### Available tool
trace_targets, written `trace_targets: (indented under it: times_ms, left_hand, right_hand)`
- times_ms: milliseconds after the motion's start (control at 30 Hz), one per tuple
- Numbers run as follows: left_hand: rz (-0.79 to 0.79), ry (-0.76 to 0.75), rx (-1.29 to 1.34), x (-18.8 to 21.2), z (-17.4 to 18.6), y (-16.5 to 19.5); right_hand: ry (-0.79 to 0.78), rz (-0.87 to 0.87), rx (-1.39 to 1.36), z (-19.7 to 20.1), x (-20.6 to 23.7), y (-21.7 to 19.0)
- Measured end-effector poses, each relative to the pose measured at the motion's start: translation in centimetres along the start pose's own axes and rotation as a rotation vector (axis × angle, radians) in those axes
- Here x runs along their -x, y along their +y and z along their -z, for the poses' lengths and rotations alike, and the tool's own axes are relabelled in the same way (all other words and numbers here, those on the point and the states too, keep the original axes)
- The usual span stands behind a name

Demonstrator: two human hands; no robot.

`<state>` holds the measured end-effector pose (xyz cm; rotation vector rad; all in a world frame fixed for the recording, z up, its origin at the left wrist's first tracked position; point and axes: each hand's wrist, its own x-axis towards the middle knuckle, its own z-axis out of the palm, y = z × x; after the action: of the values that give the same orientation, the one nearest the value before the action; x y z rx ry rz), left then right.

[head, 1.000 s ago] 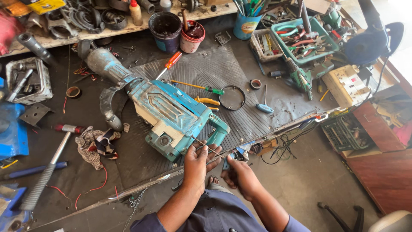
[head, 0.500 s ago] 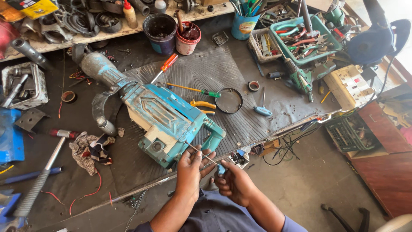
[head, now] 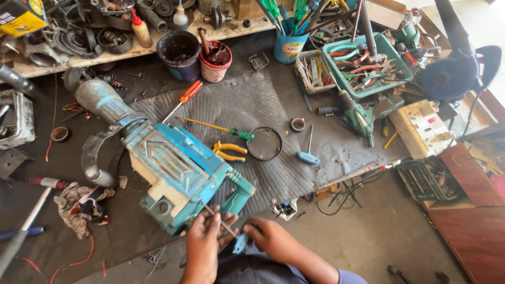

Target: The person disassembles a teal electric tool on a workbench using a screwdriver and wrench. They remove screws, detach a metal housing, and then use a bench grinder to smooth a small metal part before reassembling the tool.

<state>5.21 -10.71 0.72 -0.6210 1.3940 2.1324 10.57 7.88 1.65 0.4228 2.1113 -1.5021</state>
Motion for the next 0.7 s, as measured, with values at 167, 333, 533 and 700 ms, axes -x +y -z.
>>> trace_targets:
  times_ms: [167,333,533,700]
  left_hand:
    - [-0.045,0.095,0.069,-2.4,-0.3,-2.3]
    - [-0.064,0.2,0.034,-4.0,-0.4,-3.8]
    - [-0.044,0.283,0.03,-4.5,-1.6,-3.4]
    - [-0.108,0.282,0.067,-3.7,-2.9,-2.9]
  right_hand:
    - [0.179,0.652,0.343,3.0,0.9,-1.7]
    - [-0.02,0.792,0.361,5.2,-0.2,-0.2]
    - [-0.512,0.415,-0.254,4.2,-4.4,5.1]
    - [-0.028,0.652,-0.021,3.3,-3.8,4.1]
